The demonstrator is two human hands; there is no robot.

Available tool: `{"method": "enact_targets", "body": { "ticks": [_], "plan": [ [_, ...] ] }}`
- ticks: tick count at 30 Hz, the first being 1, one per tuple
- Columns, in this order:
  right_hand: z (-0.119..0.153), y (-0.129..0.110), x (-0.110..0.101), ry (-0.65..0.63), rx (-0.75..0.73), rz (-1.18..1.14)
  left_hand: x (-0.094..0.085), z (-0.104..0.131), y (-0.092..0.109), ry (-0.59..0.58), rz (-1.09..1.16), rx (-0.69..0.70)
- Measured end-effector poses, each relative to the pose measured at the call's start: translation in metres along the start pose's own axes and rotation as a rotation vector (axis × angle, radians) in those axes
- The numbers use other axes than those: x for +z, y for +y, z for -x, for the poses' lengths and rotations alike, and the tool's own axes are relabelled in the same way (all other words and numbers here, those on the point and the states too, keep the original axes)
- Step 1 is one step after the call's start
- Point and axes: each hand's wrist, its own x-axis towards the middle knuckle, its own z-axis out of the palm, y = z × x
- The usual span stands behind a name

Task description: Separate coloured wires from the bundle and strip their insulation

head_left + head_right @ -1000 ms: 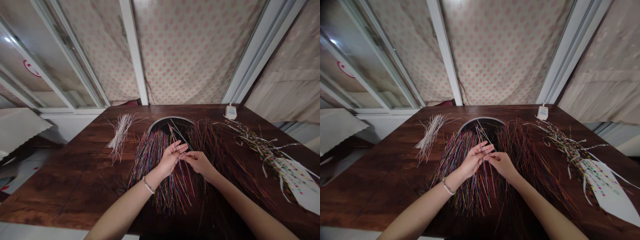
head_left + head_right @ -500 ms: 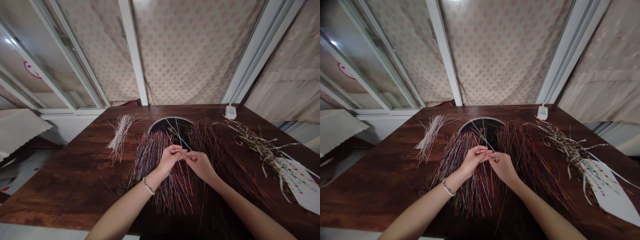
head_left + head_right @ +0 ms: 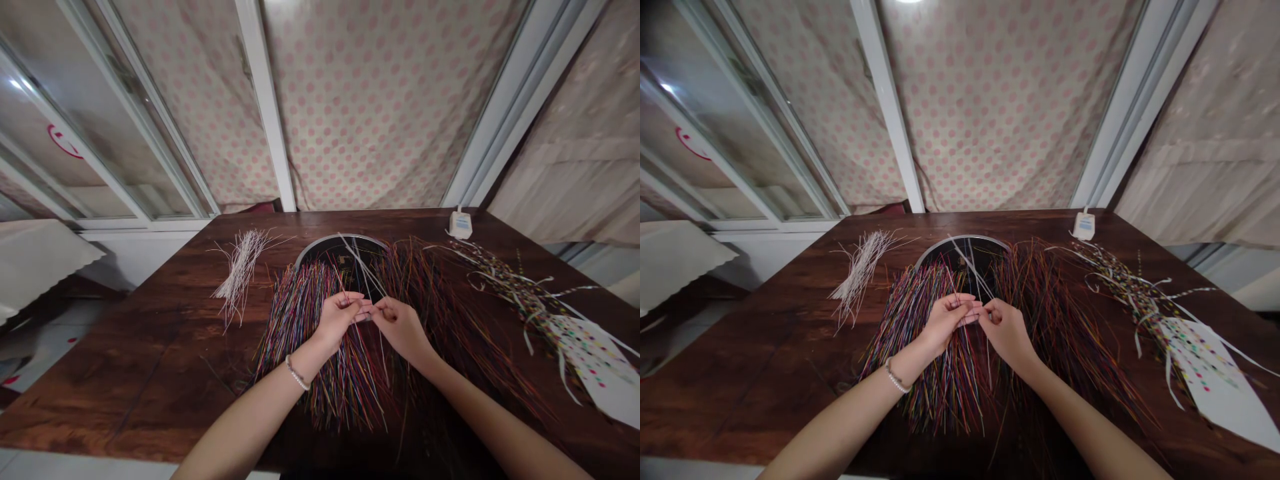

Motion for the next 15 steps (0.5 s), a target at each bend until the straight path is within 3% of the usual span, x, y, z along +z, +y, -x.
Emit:
{"method": "enact_targets", "body": {
  "ticks": [7, 15],
  "plan": [
    [-0.0087, 0.0033, -0.0042, -0.143, 0.322, -0.603, -0.0035, -0.0034, -0.0025, -0.014, 0.019, -0.015],
    [-0.0094, 0.0033, -0.0086, -0.256, 0.409, -0.789, -0.0015, -0.0023, 0.0004, -0.018, 0.012, -0.021]
  ]
}}
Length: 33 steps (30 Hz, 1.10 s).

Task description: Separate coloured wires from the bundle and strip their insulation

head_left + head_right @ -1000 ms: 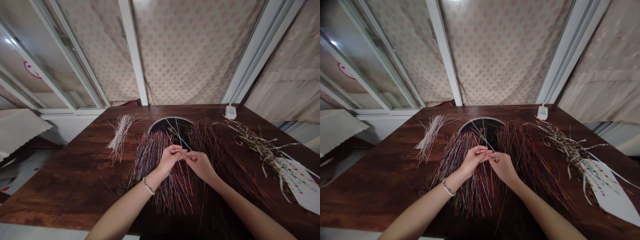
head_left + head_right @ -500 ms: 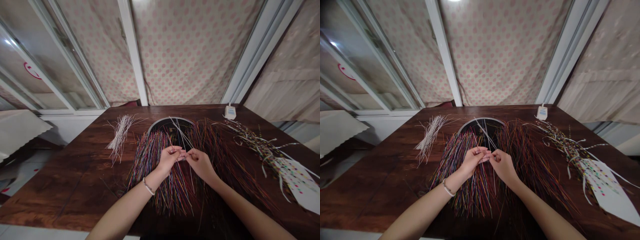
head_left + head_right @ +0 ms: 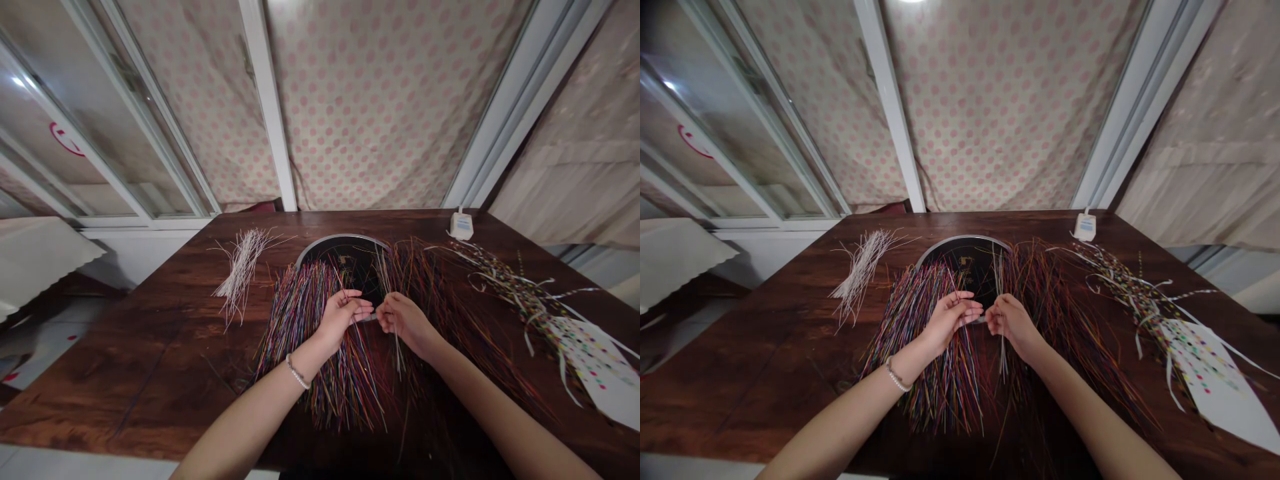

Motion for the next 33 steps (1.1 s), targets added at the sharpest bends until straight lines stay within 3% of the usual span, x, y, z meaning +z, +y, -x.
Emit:
{"method": "enact_targets", "body": {
  "ticks": [8, 16, 21, 33],
  "plan": [
    [0.003, -0.004, -0.001, -0.034, 0.037, -0.042, 0.0, 0.0, 0.001, -0.083, 0.114, 0.0],
    [0.003, 0.006, 0.012, 0.009, 0.008, 0.365, 0.001, -0.001, -0.002, -0.169, 0.122, 0.041],
    [-0.001, 0.014, 0.007, 0.012, -0.12, 0.424, 0.002, 0.001, -0.003, -0.219, 0.114, 0.044],
    [-0.003, 0.005, -0.001, 0.16, -0.226, 0.402, 0.001, 0.002, -0.002, -0.016, 0.004, 0.036]
  ]
}}
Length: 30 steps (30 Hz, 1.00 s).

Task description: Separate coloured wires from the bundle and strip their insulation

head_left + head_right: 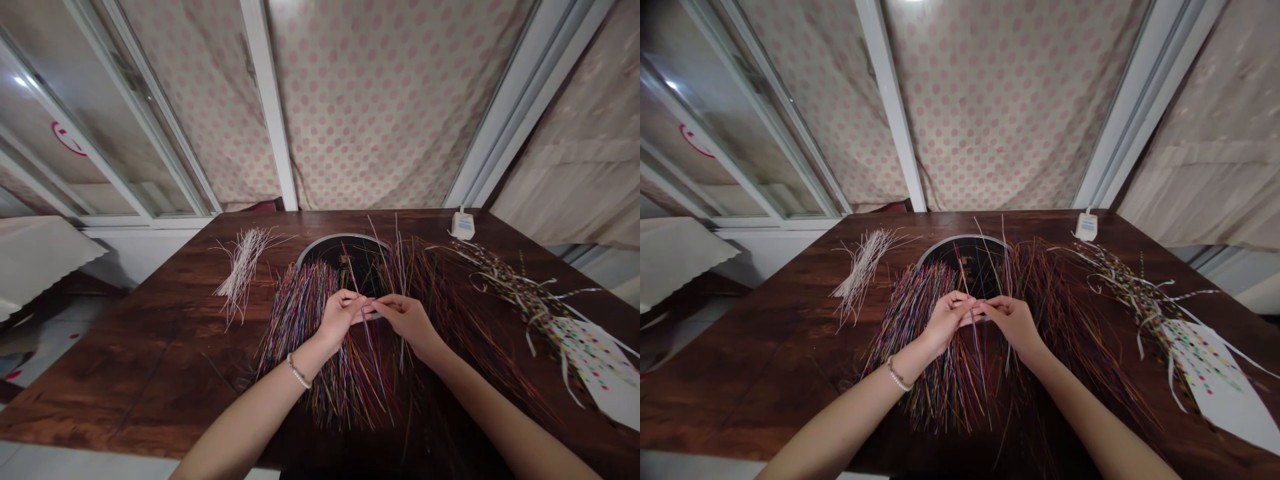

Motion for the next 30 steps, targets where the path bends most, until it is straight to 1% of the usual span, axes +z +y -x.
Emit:
{"method": "enact_targets", "body": {
  "ticks": [3, 5, 7, 10, 14, 17, 20, 23, 27, 30],
  "plan": [
    [0.0, -0.012, -0.011, 0.037, 0.009, 0.004, 0.0, 0.001, 0.002, 0.031, -0.032, 0.007],
    [-0.001, -0.018, -0.022, 0.034, 0.044, -0.016, -0.001, 0.0, 0.002, 0.054, -0.035, 0.027],
    [-0.004, -0.02, -0.032, 0.029, 0.071, 0.018, -0.001, 0.0, 0.002, 0.079, -0.03, 0.037],
    [-0.009, -0.012, -0.041, 0.027, 0.031, 0.255, -0.001, -0.001, 0.002, 0.079, -0.027, 0.017],
    [-0.013, 0.001, -0.041, 0.034, -0.037, 0.626, -0.001, -0.001, 0.001, 0.039, -0.031, -0.026],
    [-0.012, 0.003, -0.038, 0.079, -0.039, 0.742, -0.001, -0.002, 0.001, 0.031, -0.04, -0.05],
    [-0.01, 0.002, -0.035, 0.051, -0.046, 0.764, -0.002, -0.002, -0.001, 0.035, -0.04, -0.065],
    [-0.009, 0.003, -0.033, 0.012, -0.076, 0.735, -0.003, -0.003, -0.002, 0.033, -0.031, -0.068],
    [-0.009, 0.004, -0.033, 0.058, -0.139, 0.683, -0.004, -0.002, -0.002, 0.006, -0.034, -0.067],
    [-0.009, 0.001, -0.032, 0.084, -0.166, 0.568, -0.004, -0.001, -0.001, -0.011, -0.024, -0.061]
  ]
}}
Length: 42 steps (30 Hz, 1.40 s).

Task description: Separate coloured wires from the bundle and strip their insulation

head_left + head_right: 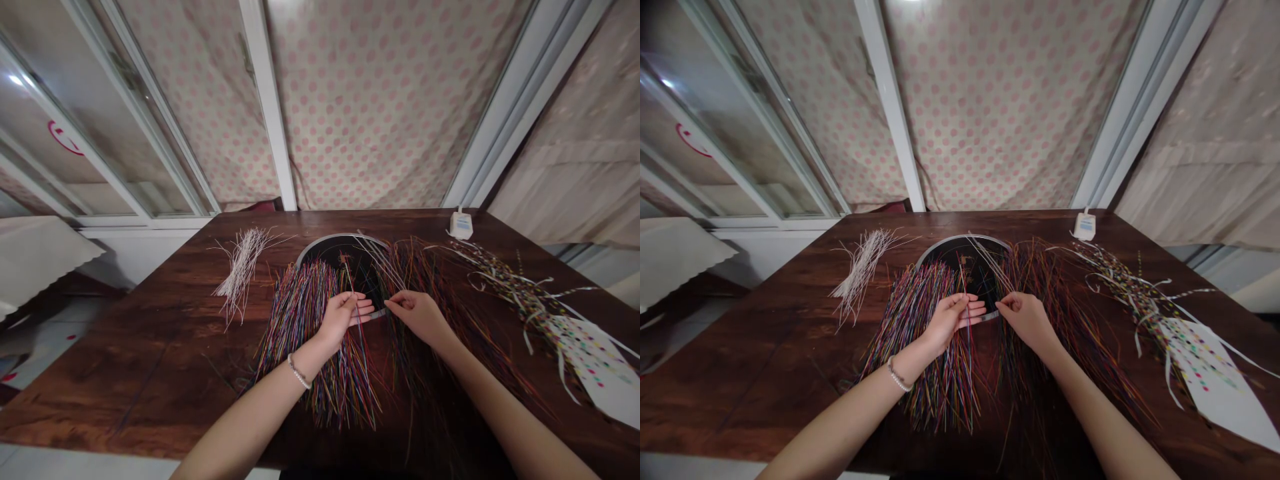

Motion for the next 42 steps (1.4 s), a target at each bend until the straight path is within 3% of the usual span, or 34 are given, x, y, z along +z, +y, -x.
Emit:
{"method": "enact_targets", "body": {
  "ticks": [7, 14, 19, 28, 36, 42],
  "plan": [
    [0.008, -0.02, 0.007, -0.186, 0.034, -0.357, 0.002, 0.004, 0.007, -0.107, 0.056, 0.026],
    [0.011, -0.023, 0.023, -0.261, 0.041, -0.429, 0.005, 0.006, 0.008, -0.175, 0.024, 0.018],
    [0.012, -0.026, 0.023, -0.257, 0.14, -0.486, 0.005, 0.006, 0.007, -0.202, 0.04, -0.005],
    [0.011, -0.024, 0.022, -0.192, 0.23, -0.541, 0.005, 0.002, 0.005, -0.13, 0.15, 0.025],
    [0.014, -0.019, 0.031, -0.317, 0.148, -0.454, 0.005, 0.0, 0.004, -0.069, 0.163, 0.078],
    [0.012, -0.013, 0.037, -0.33, 0.123, -0.447, 0.008, -0.001, 0.003, -0.039, 0.152, 0.068]
  ]
}}
